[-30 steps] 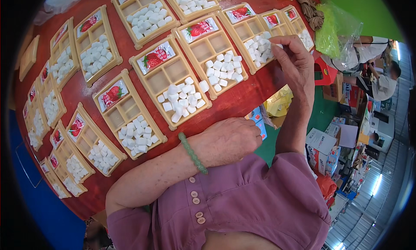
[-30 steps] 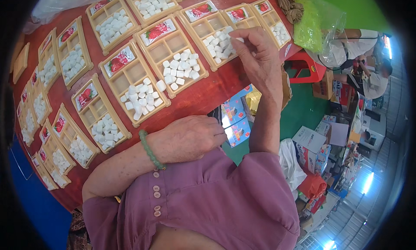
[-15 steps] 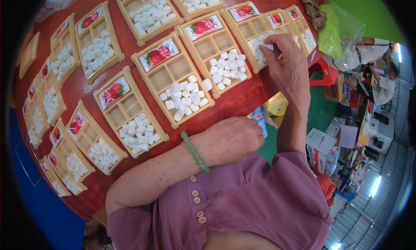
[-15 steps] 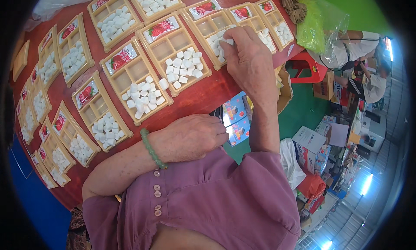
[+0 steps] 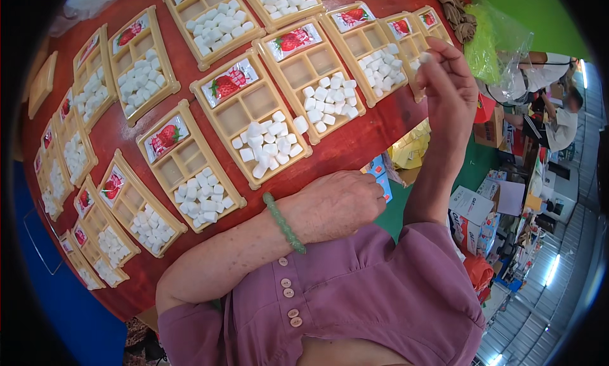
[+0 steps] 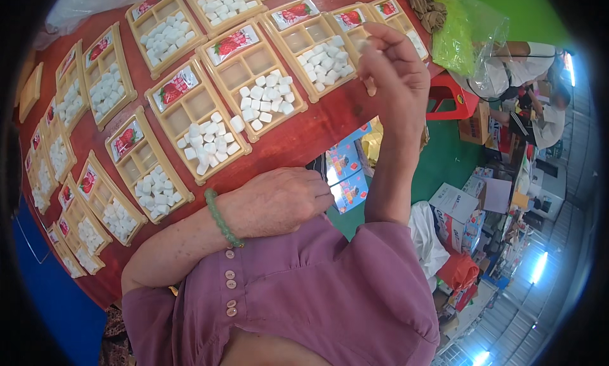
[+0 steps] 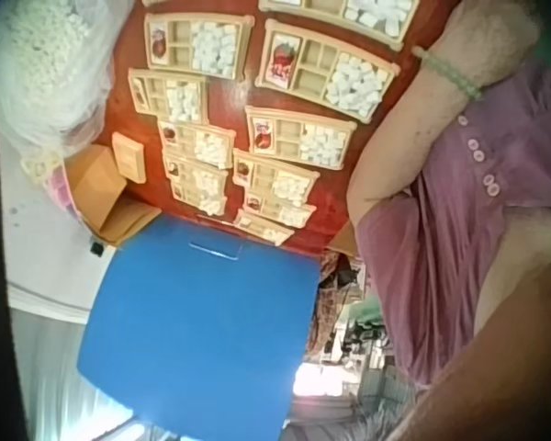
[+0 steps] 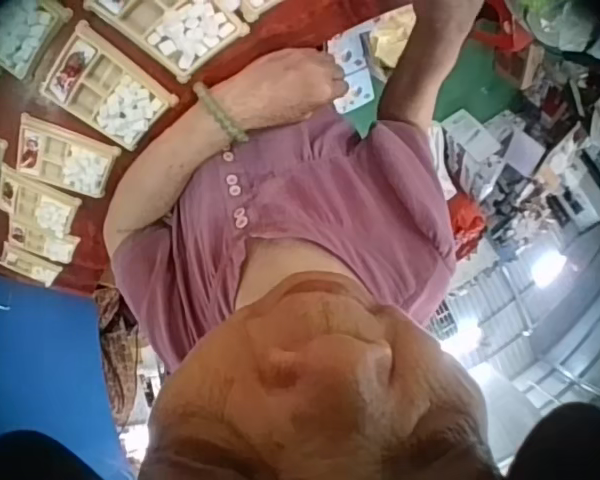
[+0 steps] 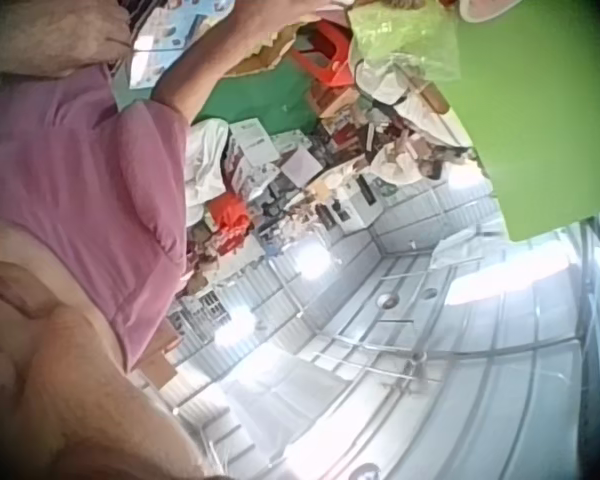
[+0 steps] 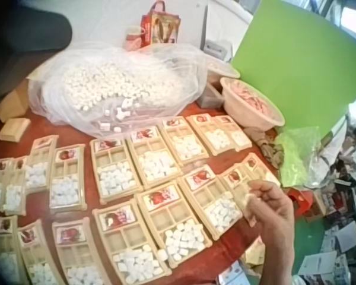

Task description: Sorting and packing marshmallows into small rectangular boxes.

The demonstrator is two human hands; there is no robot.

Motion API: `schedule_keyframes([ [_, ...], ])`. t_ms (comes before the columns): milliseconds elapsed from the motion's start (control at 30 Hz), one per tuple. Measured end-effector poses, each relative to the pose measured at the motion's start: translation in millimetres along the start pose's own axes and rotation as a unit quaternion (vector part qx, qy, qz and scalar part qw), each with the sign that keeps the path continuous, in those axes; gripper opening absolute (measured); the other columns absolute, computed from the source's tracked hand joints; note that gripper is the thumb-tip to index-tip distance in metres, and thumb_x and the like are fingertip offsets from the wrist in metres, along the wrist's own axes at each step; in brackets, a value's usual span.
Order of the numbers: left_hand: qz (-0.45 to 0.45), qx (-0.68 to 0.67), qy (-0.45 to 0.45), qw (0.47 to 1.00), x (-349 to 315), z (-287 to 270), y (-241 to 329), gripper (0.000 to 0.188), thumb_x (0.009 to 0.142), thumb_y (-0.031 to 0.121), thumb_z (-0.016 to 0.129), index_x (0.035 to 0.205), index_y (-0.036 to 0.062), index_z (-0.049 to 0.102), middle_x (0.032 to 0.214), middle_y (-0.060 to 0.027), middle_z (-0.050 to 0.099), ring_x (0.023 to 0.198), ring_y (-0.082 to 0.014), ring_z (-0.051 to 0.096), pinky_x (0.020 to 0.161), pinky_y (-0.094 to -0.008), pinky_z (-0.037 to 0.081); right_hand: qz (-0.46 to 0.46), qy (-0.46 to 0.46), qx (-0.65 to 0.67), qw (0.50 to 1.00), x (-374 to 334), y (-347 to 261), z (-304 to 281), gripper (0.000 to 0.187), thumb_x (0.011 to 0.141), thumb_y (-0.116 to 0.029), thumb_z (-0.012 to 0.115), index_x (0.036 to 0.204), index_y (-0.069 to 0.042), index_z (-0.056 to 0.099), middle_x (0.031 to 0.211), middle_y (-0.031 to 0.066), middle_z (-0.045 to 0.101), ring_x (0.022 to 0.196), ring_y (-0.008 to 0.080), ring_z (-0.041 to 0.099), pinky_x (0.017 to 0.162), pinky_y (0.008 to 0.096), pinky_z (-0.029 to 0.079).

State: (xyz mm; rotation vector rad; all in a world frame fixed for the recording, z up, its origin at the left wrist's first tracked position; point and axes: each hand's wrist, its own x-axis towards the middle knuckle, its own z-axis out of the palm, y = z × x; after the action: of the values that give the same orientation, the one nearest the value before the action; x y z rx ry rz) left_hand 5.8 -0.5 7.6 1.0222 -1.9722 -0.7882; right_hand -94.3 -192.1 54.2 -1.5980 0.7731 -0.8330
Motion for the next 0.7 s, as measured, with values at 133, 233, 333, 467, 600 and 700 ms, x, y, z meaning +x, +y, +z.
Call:
schedule_keyframes([
  [133,-0.002,-0.001,-0.009,1.000,0,-1,0,0.007,0.074,0.006,0.063,0.077,0.0010,0.066,0.081,-0.0118,0.064,0.088,-0.0259,0.064,0.083,-0.0376,0.053,0.084,-0.017,0.324,0.942,9,11,-19,0.039,0.102,-0.023,0.044,0.126,0.005,0.053,0.109,0.0101,0.055,0.074,0.0189,0.058,0.064,0.0257,0.044],
  [233,0.002,-0.004,0.001,1.000,0,0,-1,0.007,0.073,0.006,0.063,0.076,0.0011,0.066,0.081,-0.0114,0.064,0.087,-0.0255,0.064,0.082,-0.0371,0.053,0.081,-0.118,0.318,0.937,6,17,-27,0.033,0.100,-0.020,0.050,0.121,0.005,0.057,0.097,0.0072,0.057,0.074,0.0153,0.057,0.064,0.0257,0.044],
  [333,0.001,0.006,-0.006,1.000,0,0,0,0.007,0.073,0.006,0.063,0.076,0.0009,0.066,0.081,-0.0114,0.064,0.087,-0.0253,0.064,0.082,-0.0369,0.053,0.104,-0.094,0.063,0.988,-4,6,-21,0.025,0.100,-0.016,0.056,0.115,0.003,0.062,0.082,0.0011,0.054,0.061,0.0080,0.046,0.053,0.0200,0.037],
  [467,0.001,0.003,-0.003,1.000,1,0,0,0.007,0.073,0.006,0.063,0.076,0.0005,0.066,0.081,-0.0119,0.064,0.087,-0.0258,0.064,0.082,-0.0375,0.053,-0.092,-0.077,-0.311,0.943,-15,6,9,0.018,0.088,-0.007,0.072,0.105,0.000,0.070,0.073,-0.0048,0.048,0.065,0.0044,0.043,0.058,0.0204,0.036],
  [600,-0.003,-0.001,0.002,1.000,0,1,0,0.007,0.073,0.006,0.062,0.077,0.0000,0.066,0.081,-0.0126,0.064,0.087,-0.0265,0.065,0.082,-0.0382,0.053,-0.103,-0.077,-0.383,0.915,-16,3,18,0.020,0.086,-0.006,0.072,0.105,-0.001,0.069,0.072,-0.0035,0.048,0.066,0.0065,0.043,0.059,0.0230,0.037],
  [700,-0.003,-0.004,0.004,1.000,-1,1,0,0.008,0.074,0.006,0.062,0.077,-0.0001,0.066,0.082,-0.0129,0.065,0.088,-0.0269,0.065,0.082,-0.0383,0.053,-0.077,-0.057,-0.406,0.909,-15,2,22,0.017,0.087,-0.006,0.072,0.103,-0.002,0.069,0.072,-0.0019,0.049,0.069,0.0072,0.045,0.061,0.0236,0.039],
])
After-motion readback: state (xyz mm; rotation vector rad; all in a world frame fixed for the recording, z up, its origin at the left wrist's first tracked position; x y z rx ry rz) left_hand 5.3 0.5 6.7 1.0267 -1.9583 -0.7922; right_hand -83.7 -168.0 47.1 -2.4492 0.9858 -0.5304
